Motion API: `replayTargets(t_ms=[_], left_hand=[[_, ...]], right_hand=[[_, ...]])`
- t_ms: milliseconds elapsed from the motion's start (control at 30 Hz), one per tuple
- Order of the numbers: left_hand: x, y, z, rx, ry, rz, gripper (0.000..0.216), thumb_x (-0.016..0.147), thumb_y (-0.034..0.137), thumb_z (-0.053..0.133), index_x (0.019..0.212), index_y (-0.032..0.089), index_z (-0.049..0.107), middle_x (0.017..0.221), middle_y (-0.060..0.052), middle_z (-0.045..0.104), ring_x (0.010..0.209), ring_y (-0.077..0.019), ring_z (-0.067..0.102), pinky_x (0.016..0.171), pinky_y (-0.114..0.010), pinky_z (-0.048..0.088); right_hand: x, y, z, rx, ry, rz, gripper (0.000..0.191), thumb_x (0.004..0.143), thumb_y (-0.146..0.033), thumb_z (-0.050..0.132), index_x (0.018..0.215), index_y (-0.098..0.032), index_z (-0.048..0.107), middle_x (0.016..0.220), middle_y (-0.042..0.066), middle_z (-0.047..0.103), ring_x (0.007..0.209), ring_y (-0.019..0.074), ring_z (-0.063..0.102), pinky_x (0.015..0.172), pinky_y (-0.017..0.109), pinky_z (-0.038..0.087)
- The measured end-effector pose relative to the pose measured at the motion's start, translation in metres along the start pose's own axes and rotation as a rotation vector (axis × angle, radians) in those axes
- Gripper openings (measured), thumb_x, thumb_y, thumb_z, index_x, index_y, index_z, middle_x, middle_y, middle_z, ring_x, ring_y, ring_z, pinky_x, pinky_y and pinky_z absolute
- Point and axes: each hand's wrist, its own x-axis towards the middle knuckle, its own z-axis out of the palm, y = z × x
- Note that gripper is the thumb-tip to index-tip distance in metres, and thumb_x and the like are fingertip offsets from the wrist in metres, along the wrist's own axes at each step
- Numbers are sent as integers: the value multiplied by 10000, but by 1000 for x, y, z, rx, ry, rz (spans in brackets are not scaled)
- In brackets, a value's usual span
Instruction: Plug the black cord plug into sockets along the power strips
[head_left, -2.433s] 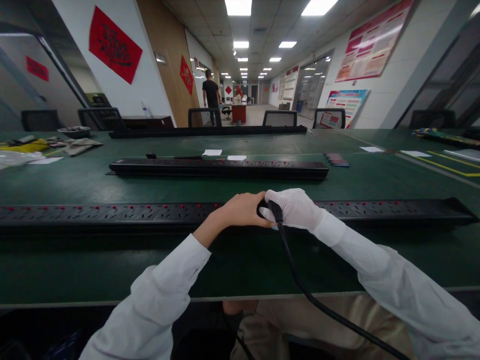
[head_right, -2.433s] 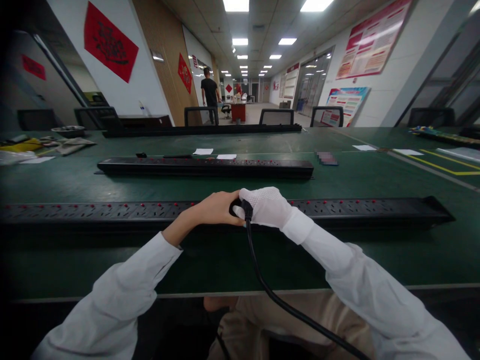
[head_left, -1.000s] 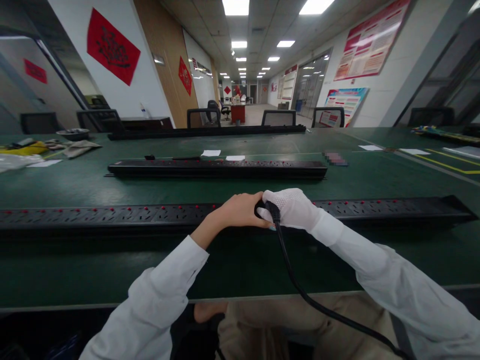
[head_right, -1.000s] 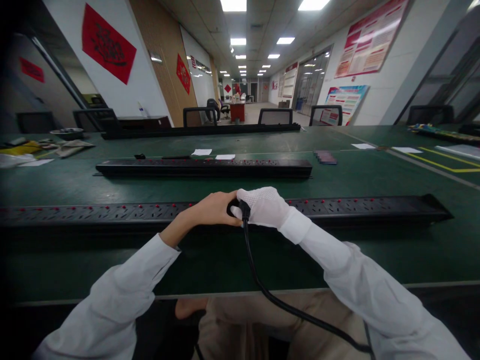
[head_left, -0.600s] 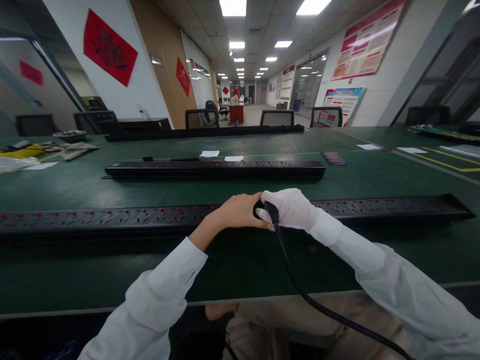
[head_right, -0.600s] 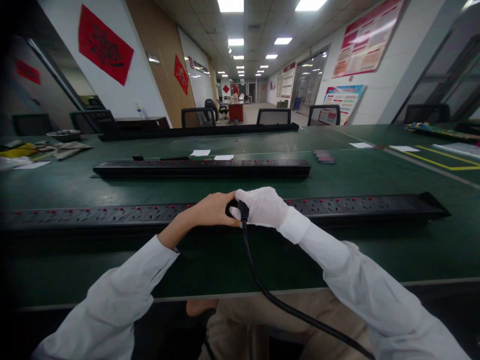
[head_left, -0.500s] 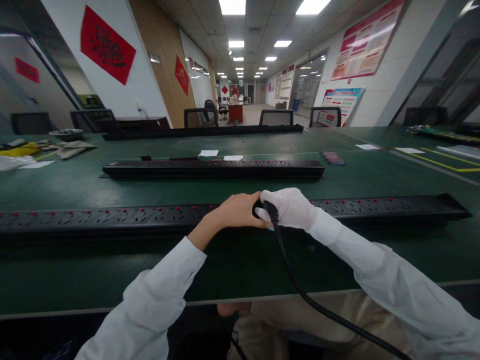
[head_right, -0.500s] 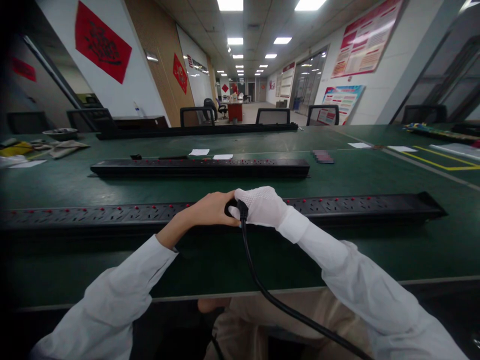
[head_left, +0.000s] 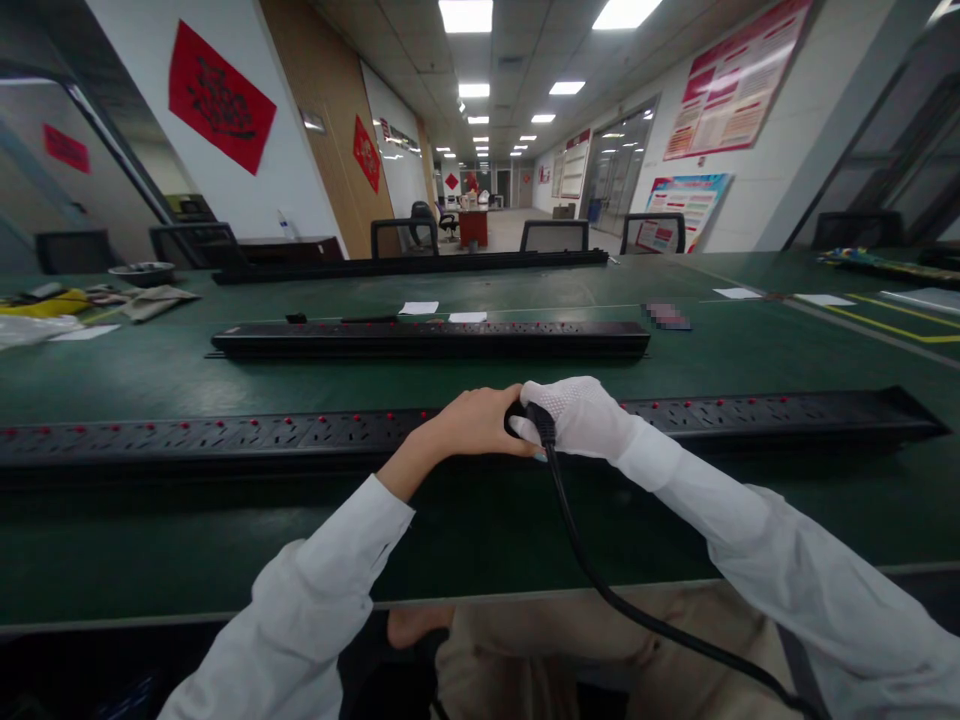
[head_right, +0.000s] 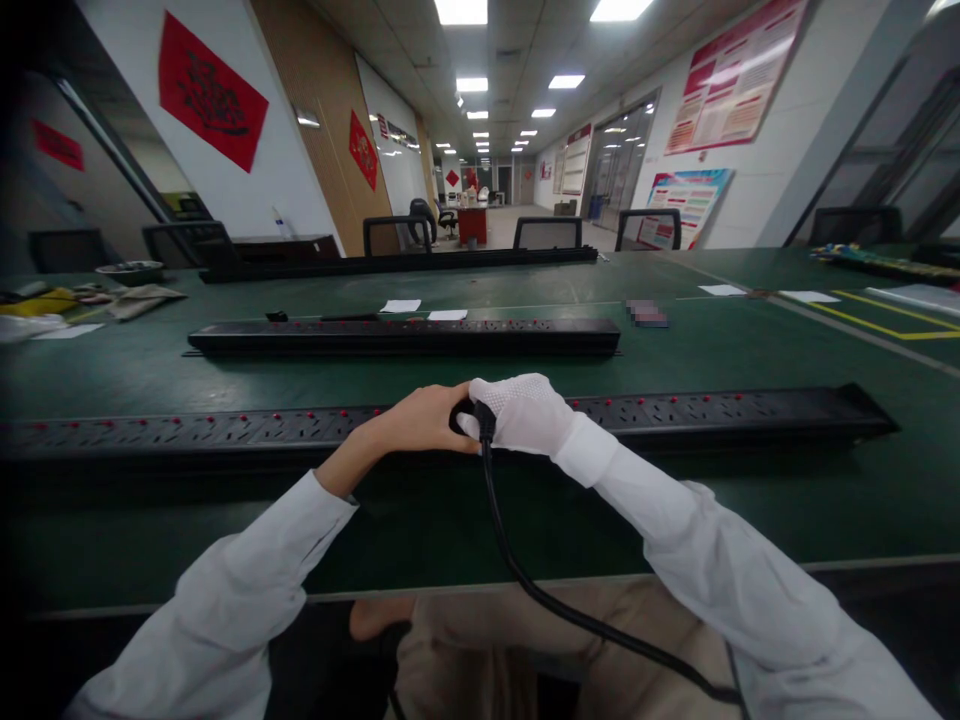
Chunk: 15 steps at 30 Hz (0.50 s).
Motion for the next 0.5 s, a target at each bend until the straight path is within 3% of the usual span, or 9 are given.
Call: replayTargets(t_ms=[500], left_hand=[[0, 0, -1, -24, -14, 8, 661, 617, 674, 505, 1095, 223, 439, 991, -27, 605, 815, -204, 582, 689, -296, 429]], right_hand=[[0, 0, -2, 20, -12, -1, 273, 824, -410, 381, 836, -172, 514, 676, 16, 595, 583, 105, 521, 544, 201, 313]])
